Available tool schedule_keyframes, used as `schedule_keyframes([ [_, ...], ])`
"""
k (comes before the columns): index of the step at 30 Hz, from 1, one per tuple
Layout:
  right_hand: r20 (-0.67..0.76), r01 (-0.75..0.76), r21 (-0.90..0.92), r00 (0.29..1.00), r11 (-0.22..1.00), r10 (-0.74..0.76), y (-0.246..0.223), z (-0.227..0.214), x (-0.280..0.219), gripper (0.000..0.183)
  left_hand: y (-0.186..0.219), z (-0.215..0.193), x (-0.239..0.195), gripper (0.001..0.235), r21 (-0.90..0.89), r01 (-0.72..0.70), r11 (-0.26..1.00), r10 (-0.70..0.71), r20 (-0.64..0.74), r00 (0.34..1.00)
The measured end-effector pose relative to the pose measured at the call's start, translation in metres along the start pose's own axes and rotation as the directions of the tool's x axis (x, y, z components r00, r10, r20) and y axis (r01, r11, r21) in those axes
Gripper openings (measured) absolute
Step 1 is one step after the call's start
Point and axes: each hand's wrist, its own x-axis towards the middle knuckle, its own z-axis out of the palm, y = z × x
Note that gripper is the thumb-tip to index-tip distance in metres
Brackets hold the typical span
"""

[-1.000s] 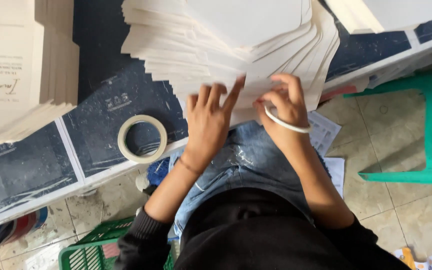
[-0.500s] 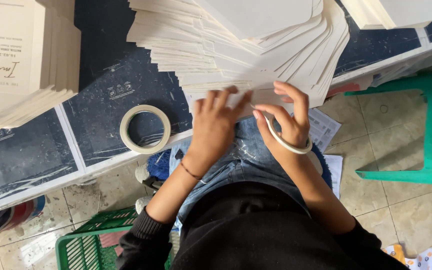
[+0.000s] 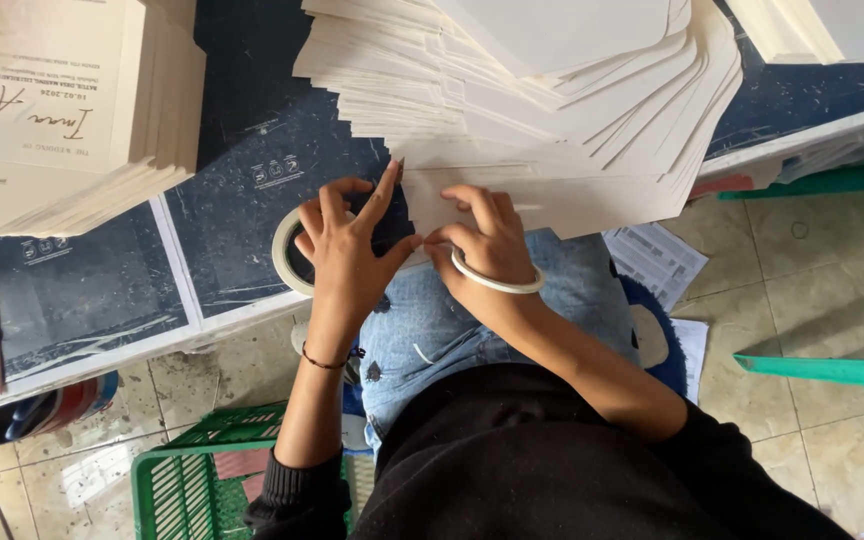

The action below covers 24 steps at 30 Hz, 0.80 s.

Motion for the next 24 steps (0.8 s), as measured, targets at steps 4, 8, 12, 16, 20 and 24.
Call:
schedule_keyframes([
  [4, -0.019, 0.053, 0.0, 0.998, 0.999, -0.053, 0.006, -0.011, -0.004, 0.007, 0.0, 0.002, -0.003, 0.089, -0.009, -0.009, 1.0, 0.008, -0.003, 1.0],
  [8, -0.106, -0.008, 0.063, 0.994, 0.998, 0.015, 0.023, -0.059, -0.007, 0.017, 0.006, 0.002, -0.005, 0.092, 0.015, -0.008, 1.0, 0.009, -0.04, 0.999],
  [12, -0.148, -0.132, -0.02, 0.981, 0.991, 0.127, 0.063, -0.099, -0.019, 0.02, 0.015, 0.01, -0.012, 0.088, 0.077, -0.023, 0.997, 0.032, -0.11, 0.993],
  [16, -0.172, -0.145, -0.049, 0.976, 0.988, 0.134, 0.076, -0.094, -0.026, 0.021, 0.038, 0.033, -0.011, 0.088, 0.053, -0.031, 0.998, 0.038, -0.119, 0.992],
  [20, -0.205, -0.135, -0.084, 0.972, 0.987, 0.116, 0.079, -0.09, -0.025, 0.026, 0.069, 0.058, 0.004, 0.085, 0.035, -0.144, 0.989, 0.148, -0.168, 0.975],
  [24, -0.226, -0.096, -0.116, 0.972, 0.989, 0.068, 0.067, -0.106, -0.012, 0.027, 0.095, 0.065, 0.018, 0.085, 0.053, -0.386, 0.921, 0.389, -0.087, 0.917],
])
